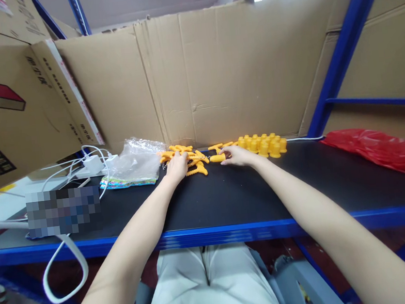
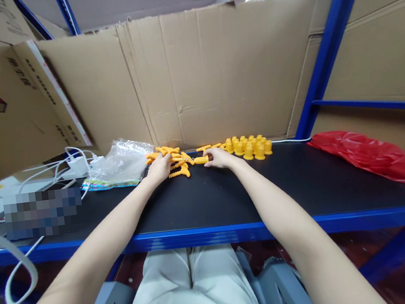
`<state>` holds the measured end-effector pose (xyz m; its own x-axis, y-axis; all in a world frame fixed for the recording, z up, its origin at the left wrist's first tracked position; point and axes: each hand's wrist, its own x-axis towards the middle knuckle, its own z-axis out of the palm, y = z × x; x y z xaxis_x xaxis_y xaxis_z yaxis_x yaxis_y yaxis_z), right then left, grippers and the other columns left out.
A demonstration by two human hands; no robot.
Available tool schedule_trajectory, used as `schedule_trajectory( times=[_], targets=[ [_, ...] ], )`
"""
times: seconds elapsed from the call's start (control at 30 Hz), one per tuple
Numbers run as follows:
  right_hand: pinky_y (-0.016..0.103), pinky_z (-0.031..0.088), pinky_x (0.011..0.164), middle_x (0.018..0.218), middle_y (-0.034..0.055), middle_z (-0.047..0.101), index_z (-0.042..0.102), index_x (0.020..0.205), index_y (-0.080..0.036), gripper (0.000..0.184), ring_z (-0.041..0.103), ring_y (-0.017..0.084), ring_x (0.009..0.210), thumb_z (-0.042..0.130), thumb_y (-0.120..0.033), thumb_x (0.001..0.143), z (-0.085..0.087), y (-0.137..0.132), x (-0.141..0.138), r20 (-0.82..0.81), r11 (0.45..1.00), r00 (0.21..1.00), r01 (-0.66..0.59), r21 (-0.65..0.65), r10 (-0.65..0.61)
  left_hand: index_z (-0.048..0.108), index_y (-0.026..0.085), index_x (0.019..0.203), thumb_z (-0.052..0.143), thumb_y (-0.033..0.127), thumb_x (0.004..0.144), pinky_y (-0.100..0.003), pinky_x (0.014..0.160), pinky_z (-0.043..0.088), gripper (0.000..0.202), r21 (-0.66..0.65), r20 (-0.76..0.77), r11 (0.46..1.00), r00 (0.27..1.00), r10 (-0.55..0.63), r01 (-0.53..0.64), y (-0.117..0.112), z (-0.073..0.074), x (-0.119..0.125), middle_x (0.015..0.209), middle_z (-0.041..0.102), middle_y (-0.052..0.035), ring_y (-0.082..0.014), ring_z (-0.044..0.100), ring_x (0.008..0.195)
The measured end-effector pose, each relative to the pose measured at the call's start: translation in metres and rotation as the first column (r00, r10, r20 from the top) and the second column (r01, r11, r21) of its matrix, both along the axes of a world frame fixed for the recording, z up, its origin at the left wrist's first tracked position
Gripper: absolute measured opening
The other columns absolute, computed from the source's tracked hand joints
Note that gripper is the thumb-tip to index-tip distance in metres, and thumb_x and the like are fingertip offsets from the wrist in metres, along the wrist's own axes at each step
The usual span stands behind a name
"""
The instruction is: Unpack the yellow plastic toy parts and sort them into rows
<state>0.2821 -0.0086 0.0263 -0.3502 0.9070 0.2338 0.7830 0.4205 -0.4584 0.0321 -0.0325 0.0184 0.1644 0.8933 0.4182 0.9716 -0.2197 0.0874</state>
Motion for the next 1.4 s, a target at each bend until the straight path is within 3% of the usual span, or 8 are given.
schedule_trajectory(
  times=[0.43, 0.67, 0.93, 1.13, 1.4],
  targets=[
    [0.034, 0.048, 0.082, 0.085, 0.0037, 0.066, 0.065, 0.102, -0.014, 0.034, 0.062, 0.016, 0.081, 0.072, -0.021, 0.069, -0.003, 0.01, 0.009, -0.196, 0.995, 0.977, -0.096, -0.041, 0.086, 0.054, 0.017, 0.112, 0.036, 0.027, 0.093, -0.036, 0.082, 0.048, 0.028, -0.007, -0.001, 1.0, 1.0, 0.028, -0.028, 0.0, 0.0, 0.0, 0.117, 0.052, -0.0151, -0.0264, 0.059, 0.1],
    [0.034, 0.047, 0.084, 0.09, 0.0062, 0.067, 0.064, 0.106, -0.013, 0.041, 0.062, 0.016, 0.083, 0.072, -0.023, 0.068, -0.001, 0.002, -0.004, -0.274, 0.985, 0.95, -0.166, -0.039, 0.15, 0.054, 0.021, 0.117, 0.041, 0.033, 0.09, -0.038, 0.083, 0.049, 0.032, 0.047, 0.035, 0.991, 0.992, -0.123, 0.122, -0.004, -0.002, 0.007, 0.116, 0.053, -0.0134, -0.0264, 0.058, 0.102],
    [0.034, 0.047, 0.083, 0.09, 0.0051, 0.066, 0.064, 0.105, -0.014, 0.041, 0.061, 0.016, 0.084, 0.071, -0.025, 0.066, -0.003, 0.005, -0.002, -0.269, 0.986, 0.95, -0.167, -0.014, 0.157, 0.058, 0.019, 0.115, 0.051, 0.03, 0.083, -0.037, 0.093, 0.045, 0.035, 0.059, 0.122, 0.964, 0.957, -0.264, 0.259, 0.007, -0.006, -0.001, 0.112, 0.062, -0.0089, -0.0238, 0.057, 0.106],
    [0.032, 0.046, 0.081, 0.085, 0.003, 0.065, 0.063, 0.105, -0.014, 0.04, 0.06, 0.015, 0.08, 0.07, -0.026, 0.068, 0.002, 0.0, -0.004, -0.224, 0.985, 0.96, -0.173, 0.007, 0.17, 0.059, 0.021, 0.116, 0.049, 0.035, 0.085, -0.035, 0.082, 0.048, 0.036, 0.017, 0.093, 0.973, 0.969, -0.229, 0.228, 0.002, -0.001, -0.001, 0.1, 0.068, -0.0068, -0.023, 0.063, 0.092],
    [0.033, 0.045, 0.083, 0.091, 0.0022, 0.065, 0.066, 0.098, -0.018, 0.033, 0.059, 0.016, 0.084, 0.073, -0.022, 0.067, 0.008, -0.008, -0.006, -0.108, 0.99, 0.988, -0.099, 0.098, 0.11, 0.06, 0.021, 0.116, 0.05, 0.035, 0.084, -0.033, 0.082, 0.047, 0.037, -0.002, 0.081, 0.979, 0.975, -0.205, 0.206, -0.001, 0.001, -0.001, 0.101, 0.068, -0.0069, -0.0223, 0.062, 0.093]
  ],
)
